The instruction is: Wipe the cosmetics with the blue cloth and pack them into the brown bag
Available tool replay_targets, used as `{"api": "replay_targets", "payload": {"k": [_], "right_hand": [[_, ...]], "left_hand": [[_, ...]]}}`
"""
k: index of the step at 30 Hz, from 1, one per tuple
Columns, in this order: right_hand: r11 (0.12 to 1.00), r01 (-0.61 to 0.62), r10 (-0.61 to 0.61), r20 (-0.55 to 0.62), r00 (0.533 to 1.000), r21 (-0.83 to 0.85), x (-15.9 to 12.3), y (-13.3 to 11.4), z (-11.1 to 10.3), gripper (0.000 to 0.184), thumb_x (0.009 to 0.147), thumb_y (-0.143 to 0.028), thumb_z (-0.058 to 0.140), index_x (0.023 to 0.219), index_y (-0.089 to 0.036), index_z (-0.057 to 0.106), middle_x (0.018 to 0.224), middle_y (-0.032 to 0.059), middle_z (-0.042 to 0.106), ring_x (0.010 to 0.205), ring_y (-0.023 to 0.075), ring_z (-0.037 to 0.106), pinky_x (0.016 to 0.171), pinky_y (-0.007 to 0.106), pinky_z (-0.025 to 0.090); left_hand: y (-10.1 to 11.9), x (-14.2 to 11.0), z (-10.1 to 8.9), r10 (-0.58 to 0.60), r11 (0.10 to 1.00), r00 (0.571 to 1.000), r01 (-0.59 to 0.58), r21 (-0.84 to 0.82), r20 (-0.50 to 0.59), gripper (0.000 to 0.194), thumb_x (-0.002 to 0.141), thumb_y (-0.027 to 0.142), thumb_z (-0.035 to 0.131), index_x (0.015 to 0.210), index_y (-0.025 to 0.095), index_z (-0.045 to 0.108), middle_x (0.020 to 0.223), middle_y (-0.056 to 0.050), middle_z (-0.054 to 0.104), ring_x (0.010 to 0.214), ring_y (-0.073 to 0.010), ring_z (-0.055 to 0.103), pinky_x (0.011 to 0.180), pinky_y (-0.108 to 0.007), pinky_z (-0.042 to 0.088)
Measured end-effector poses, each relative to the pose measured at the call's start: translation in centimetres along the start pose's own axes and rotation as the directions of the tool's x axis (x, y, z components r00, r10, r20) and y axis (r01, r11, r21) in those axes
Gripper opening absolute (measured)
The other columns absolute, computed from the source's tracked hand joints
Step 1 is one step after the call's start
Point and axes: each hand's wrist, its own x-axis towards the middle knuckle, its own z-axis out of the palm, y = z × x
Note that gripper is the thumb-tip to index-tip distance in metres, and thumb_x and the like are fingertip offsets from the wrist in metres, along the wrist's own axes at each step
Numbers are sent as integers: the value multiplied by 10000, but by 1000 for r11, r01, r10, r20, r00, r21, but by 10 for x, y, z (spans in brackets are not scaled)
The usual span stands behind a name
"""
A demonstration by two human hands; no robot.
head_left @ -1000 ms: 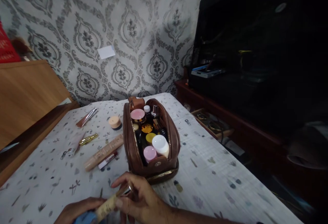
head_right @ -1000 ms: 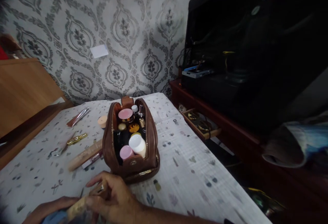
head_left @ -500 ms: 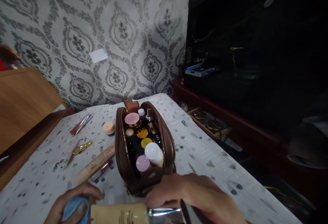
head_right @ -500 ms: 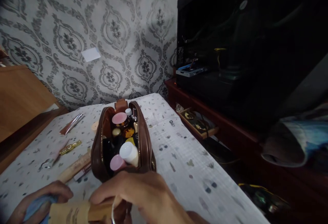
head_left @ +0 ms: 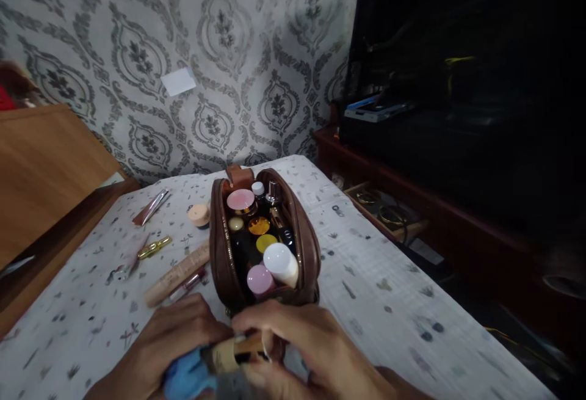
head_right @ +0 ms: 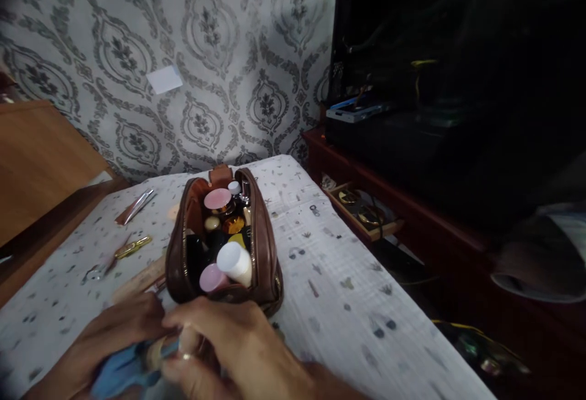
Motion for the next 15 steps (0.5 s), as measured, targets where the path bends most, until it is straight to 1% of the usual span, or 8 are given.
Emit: {"api": "replay_targets", "payload": {"k": [2, 4, 6, 9, 12, 15], "right_hand": [[997, -12, 7, -54, 999, -80, 1, -3, 4, 260, 962, -320, 542, 1171, -235, 671, 770, 21, 705, 680, 151, 661, 675, 248, 567], [990, 9, -20, -83, 996, -139, 3, -4, 8, 187, 972, -292, 544, 1083, -216, 673, 728, 3, 674, 654, 136, 645, 648, 234, 549], [986, 43, -57, -84, 995, -160, 5, -2, 14, 135, 968, -286, 555, 977, -202, 660, 669, -20, 631, 586, 117, 607, 572, 208, 514], [981, 11, -34, -116, 993, -194, 10, 3, 26, 140, 967, -296, 553, 904, -203, 636, 647, -31, 614, 553, 107, 593, 521, 187, 491], [976, -11, -23, -154, 988, -218, 17, 6, 39, 179, 975, -337, 538, 894, -208, 634, 641, -30, 617, 530, 106, 599, 485, 177, 479], [973, -14, -29, -180, 983, -232, 28, 9, 53, 220, 977, -387, 526, 915, -206, 634, 600, -35, 600, 491, 109, 592, 453, 175, 470]], "left_hand": [[0, -4, 2, -49, 998, 995, 52, -30, 87, 269, 973, 477, 539, 1077, 253, 646, 903, -32, 694, 814, -180, 654, 703, -260, 493], [-2, -8, 2, -70, 997, 993, 74, -35, 97, 232, 991, 429, 527, 1011, 228, 641, 879, -19, 691, 790, -156, 653, 697, -234, 480], [-6, -12, 3, -45, 999, 998, 46, -17, 52, 257, 1011, 410, 488, 954, 202, 628, 816, -15, 670, 731, -143, 627, 652, -228, 448], [-13, -17, 5, 29, 992, 998, -23, 120, -51, 279, 1035, 360, 420, 948, 183, 617, 770, -24, 652, 708, -156, 597, 634, -251, 420], [-25, -22, 8, 91, 962, 990, -59, 267, -106, 320, 1044, 345, 352, 968, 168, 608, 784, -48, 658, 720, -179, 593, 658, -283, 441], [-39, -30, 10, 126, 935, 981, -68, 349, -149, 350, 1041, 385, 344, 958, 163, 601, 792, -59, 666, 738, -189, 610, 702, -303, 484]]}}
